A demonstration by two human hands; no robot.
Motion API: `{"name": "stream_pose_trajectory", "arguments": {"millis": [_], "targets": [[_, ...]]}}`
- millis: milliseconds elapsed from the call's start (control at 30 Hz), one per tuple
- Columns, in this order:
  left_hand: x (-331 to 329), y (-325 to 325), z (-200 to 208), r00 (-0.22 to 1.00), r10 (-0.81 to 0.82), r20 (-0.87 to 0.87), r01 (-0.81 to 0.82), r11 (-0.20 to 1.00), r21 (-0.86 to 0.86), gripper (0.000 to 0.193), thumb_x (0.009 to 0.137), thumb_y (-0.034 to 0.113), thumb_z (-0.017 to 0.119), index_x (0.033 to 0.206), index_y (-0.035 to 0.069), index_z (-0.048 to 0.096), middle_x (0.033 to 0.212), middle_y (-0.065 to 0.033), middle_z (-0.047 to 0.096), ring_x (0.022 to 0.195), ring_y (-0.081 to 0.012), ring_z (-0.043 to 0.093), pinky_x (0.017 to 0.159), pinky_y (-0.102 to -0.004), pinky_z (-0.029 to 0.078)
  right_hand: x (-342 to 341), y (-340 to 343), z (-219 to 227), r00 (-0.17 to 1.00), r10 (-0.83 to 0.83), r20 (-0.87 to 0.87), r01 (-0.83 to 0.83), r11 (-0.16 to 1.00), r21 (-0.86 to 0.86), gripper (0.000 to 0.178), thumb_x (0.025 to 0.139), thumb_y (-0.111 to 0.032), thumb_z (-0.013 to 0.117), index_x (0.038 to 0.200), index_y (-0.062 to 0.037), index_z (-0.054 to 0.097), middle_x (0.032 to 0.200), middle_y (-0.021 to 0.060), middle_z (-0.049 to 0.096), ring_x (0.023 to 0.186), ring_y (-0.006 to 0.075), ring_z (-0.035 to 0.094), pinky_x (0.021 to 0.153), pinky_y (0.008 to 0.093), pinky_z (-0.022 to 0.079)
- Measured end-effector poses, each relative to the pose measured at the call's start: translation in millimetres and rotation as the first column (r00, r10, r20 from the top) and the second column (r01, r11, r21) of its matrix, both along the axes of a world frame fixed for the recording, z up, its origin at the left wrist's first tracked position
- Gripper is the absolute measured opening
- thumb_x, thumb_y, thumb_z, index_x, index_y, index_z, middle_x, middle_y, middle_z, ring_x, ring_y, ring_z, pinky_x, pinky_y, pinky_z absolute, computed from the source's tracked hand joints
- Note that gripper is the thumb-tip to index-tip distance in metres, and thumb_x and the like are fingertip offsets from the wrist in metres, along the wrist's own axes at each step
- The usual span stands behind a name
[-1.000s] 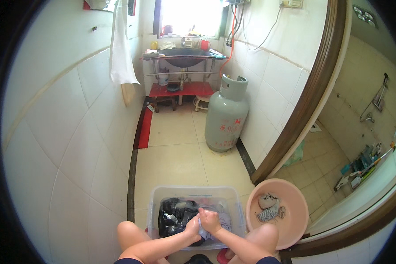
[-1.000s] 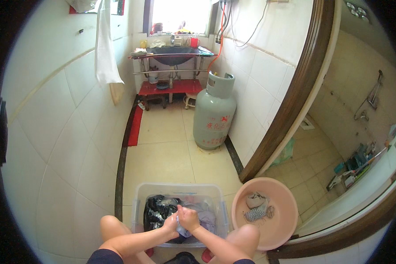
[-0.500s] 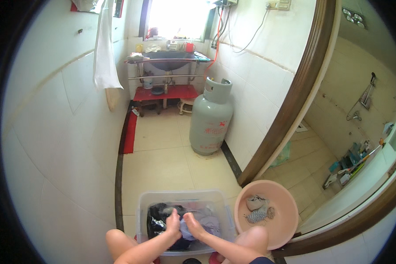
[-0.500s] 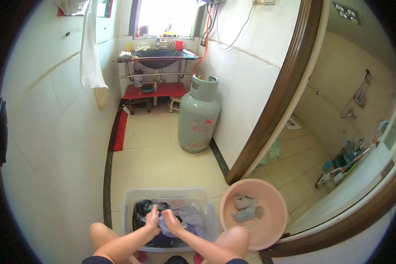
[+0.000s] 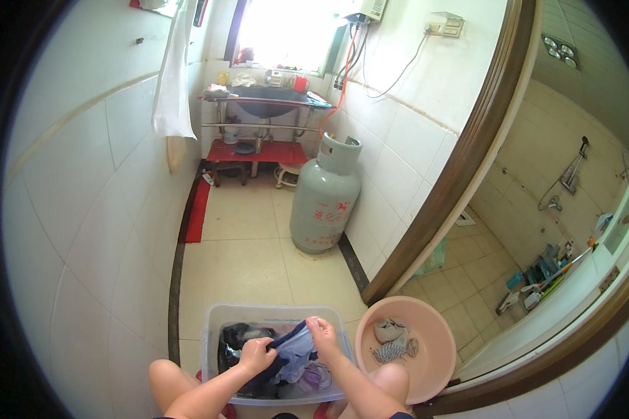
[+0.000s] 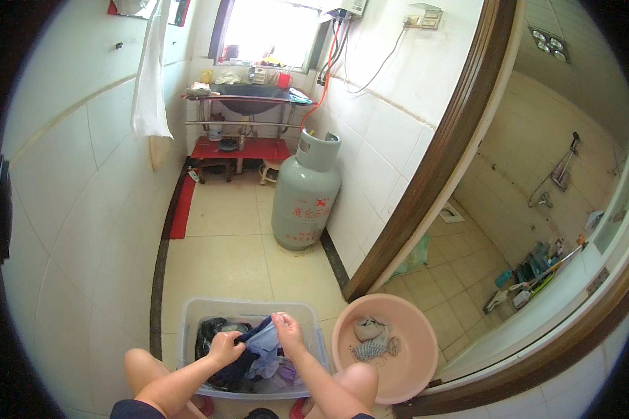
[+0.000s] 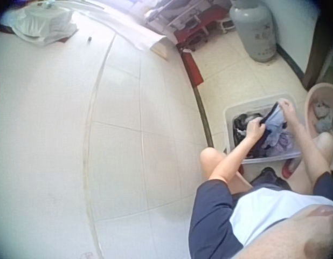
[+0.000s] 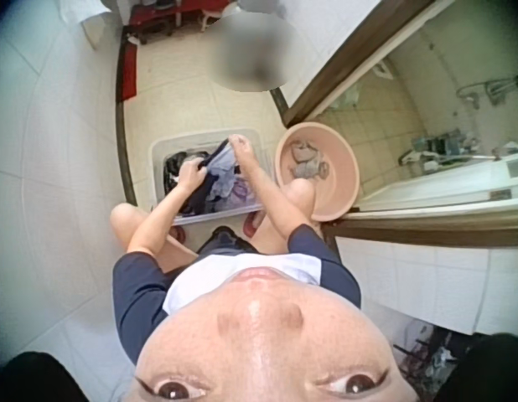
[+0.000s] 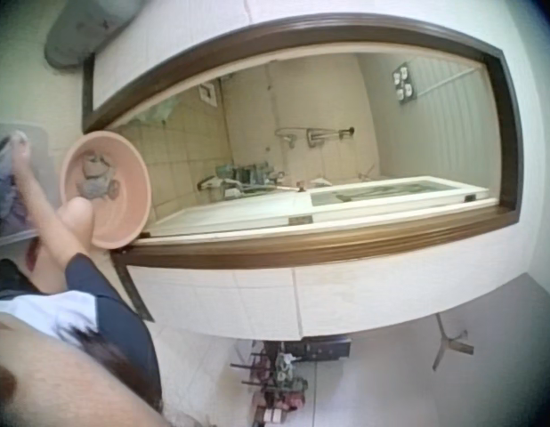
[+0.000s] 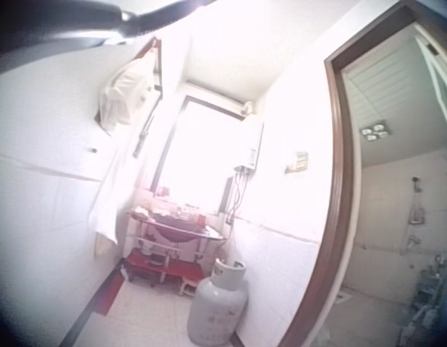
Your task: The person sits on a small stool and hand-washes clothes in a clear plastic tub filled with water. They scrub various garments, including a dark blue item, using a green bar of soap and their hands. The person repeatedly scrubs, rinses, and wrings out the clothes within the tub.
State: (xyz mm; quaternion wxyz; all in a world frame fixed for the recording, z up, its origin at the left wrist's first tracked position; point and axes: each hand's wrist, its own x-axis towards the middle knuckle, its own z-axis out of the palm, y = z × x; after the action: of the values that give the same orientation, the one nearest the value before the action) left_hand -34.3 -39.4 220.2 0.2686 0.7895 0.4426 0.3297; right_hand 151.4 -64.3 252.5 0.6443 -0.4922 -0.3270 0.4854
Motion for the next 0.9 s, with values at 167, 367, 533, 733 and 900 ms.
{"name": "stream_pose_trajectory", "arguments": {"millis": [167,367,533,733,900], "targets": [[-4.2,14.0,-9.3,0.990,0.119,-0.077,-0.118,0.993,0.011,0.018,0.067,0.010,0.053,0.078,0.003,0.065,0.070,-0.0177,0.062,0.066,-0.0356,0.060,0.059,-0.0410,0.048,9.9,5.3,-2.2,0.961,-0.007,0.275,-0.006,0.999,0.048,0.020,0.090,-0.019,0.055,0.074,-0.0083,0.056,0.071,-0.0065,0.051,0.067,0.0015,0.042,0.057,0.0183,0.035],[6.0,15.8,-5.7,0.784,0.167,0.597,0.282,0.762,-0.583,0.011,0.082,0.008,0.045,0.083,0.002,0.054,0.074,0.0006,0.050,0.076,-0.0114,0.046,0.074,-0.0255,0.039,26.3,16.3,-13.9,0.915,-0.057,0.399,0.042,0.998,0.045,0.021,0.092,-0.017,0.050,0.077,-0.0037,0.054,0.076,0.0041,0.062,0.067,0.0080,0.056,0.060,0.0232,0.046],[7.5,3.6,7.3,0.979,-0.054,0.199,0.119,0.936,-0.332,0.032,0.069,0.016,0.064,0.095,0.003,0.050,0.080,-0.0140,0.057,0.077,-0.0313,0.057,0.071,-0.0361,0.045,22.1,8.2,-0.5,0.960,0.017,0.281,-0.039,0.997,0.072,0.022,0.093,-0.018,0.050,0.077,-0.0038,0.053,0.076,0.0030,0.059,0.068,0.0077,0.052,0.061,0.0226,0.043],[-4.1,13.4,-7.1,1.000,-0.016,-0.009,0.015,0.992,-0.128,0.026,0.066,0.001,0.050,0.091,0.001,0.056,0.084,-0.0188,0.060,0.085,-0.0364,0.058,0.075,-0.0412,0.046,5.0,-1.6,29.6,0.861,-0.151,0.486,0.070,0.981,0.180,0.021,0.093,-0.018,0.052,0.080,-0.0022,0.057,0.071,-0.0024,0.053,0.069,0.0057,0.045,0.063,0.0207,0.038],[-2.7,8.3,-15.0,0.987,-0.134,0.091,0.159,0.909,-0.385,0.029,0.066,0.003,0.051,0.092,0.002,0.063,0.087,-0.0205,0.062,0.087,-0.0367,0.059,0.076,-0.0444,0.047,19.0,5.0,30.8,0.850,-0.202,0.486,0.132,0.976,0.175,0.026,0.095,-0.021,0.048,0.078,-0.0036,0.057,0.073,-0.0031,0.053,0.068,0.0035,0.043,0.061,0.0188,0.035]]}}
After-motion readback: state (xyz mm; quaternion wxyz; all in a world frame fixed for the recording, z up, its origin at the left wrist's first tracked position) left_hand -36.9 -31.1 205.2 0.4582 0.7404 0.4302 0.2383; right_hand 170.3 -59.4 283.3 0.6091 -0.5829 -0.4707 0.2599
